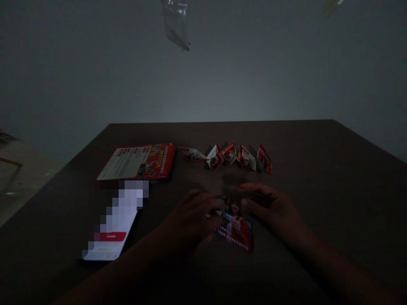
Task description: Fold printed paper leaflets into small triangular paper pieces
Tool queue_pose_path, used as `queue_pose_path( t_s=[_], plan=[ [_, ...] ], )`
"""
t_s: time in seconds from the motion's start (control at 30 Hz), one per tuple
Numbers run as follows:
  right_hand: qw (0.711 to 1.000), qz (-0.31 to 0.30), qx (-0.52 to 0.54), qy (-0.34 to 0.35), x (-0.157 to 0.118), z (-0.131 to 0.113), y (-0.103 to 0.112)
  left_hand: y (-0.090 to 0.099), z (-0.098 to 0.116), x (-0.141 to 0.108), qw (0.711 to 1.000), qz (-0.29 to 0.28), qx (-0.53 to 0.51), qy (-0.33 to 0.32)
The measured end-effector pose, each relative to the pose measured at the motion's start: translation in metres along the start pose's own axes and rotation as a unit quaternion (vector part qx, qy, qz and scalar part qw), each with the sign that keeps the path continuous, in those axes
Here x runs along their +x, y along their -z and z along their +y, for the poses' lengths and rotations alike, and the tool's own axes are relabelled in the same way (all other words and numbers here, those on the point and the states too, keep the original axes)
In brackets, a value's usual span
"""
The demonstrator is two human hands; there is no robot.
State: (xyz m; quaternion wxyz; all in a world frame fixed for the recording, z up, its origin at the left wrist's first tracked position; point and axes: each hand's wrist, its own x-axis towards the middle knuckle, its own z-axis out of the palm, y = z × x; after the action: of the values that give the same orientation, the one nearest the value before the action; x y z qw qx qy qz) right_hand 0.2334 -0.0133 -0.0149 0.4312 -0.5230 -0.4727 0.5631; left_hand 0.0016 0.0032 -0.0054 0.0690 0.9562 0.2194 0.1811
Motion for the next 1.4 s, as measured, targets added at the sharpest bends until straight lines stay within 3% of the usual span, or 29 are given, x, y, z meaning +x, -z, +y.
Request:
queue_pose_path(
  t_s=[0.13,0.3,0.63,1.17,1.4],
  plan=[
    [0.990,-0.021,-0.114,0.079,-0.005,-0.002,-0.002,-0.002,-0.002,0.000,1.000,-0.001,0.003,-0.010],
    [0.936,-0.117,-0.249,0.219,-0.010,-0.005,-0.004,-0.003,-0.002,0.002,1.000,-0.002,-0.007,-0.012],
    [0.829,-0.181,-0.453,0.274,-0.021,-0.006,-0.008,-0.005,0.001,0.004,0.998,-0.051,-0.008,0.023],
    [0.804,-0.191,-0.504,0.251,-0.017,-0.004,-0.007,-0.008,0.002,0.003,0.995,-0.076,0.014,0.062],
    [0.796,-0.171,-0.520,0.259,-0.014,0.001,-0.009,-0.017,0.004,0.005,0.996,-0.068,0.021,0.049]
  ],
)
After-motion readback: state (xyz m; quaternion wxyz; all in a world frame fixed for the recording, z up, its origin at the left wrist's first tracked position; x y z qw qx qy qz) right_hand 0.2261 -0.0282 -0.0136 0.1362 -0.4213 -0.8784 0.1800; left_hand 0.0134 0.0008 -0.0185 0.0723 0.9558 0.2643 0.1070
